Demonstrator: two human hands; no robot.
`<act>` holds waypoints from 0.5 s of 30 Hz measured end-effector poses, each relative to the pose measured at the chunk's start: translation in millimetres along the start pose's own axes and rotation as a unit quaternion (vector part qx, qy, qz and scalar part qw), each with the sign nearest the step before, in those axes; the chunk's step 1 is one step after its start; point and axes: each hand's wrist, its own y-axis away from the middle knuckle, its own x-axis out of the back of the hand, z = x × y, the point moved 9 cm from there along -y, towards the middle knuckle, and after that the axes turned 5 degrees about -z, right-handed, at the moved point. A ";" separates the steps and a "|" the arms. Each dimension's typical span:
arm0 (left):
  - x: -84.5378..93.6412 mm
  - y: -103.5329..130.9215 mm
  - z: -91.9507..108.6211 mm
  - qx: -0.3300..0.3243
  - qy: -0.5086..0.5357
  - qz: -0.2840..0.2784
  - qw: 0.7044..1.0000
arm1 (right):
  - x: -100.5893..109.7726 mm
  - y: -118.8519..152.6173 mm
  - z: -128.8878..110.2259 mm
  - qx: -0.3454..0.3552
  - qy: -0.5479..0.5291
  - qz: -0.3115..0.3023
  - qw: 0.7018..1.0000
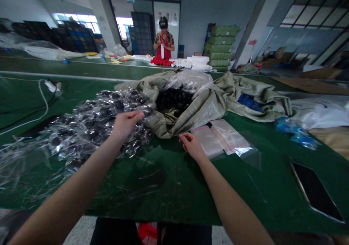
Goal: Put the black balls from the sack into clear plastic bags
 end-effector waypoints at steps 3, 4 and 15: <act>40.9 -33.5 38.5 -0.125 -0.287 0.122 0.942 | 4.3 2.0 -12.8 0.059 0.125 0.025 0.990; 34.6 -45.7 38.4 -0.124 -0.371 0.082 0.917 | 3.8 3.7 -18.6 0.084 0.173 0.030 0.981; -104.1 -92.9 71.4 -0.198 -0.487 -0.129 0.841 | 56.4 13.5 -34.5 -0.027 0.603 0.171 0.779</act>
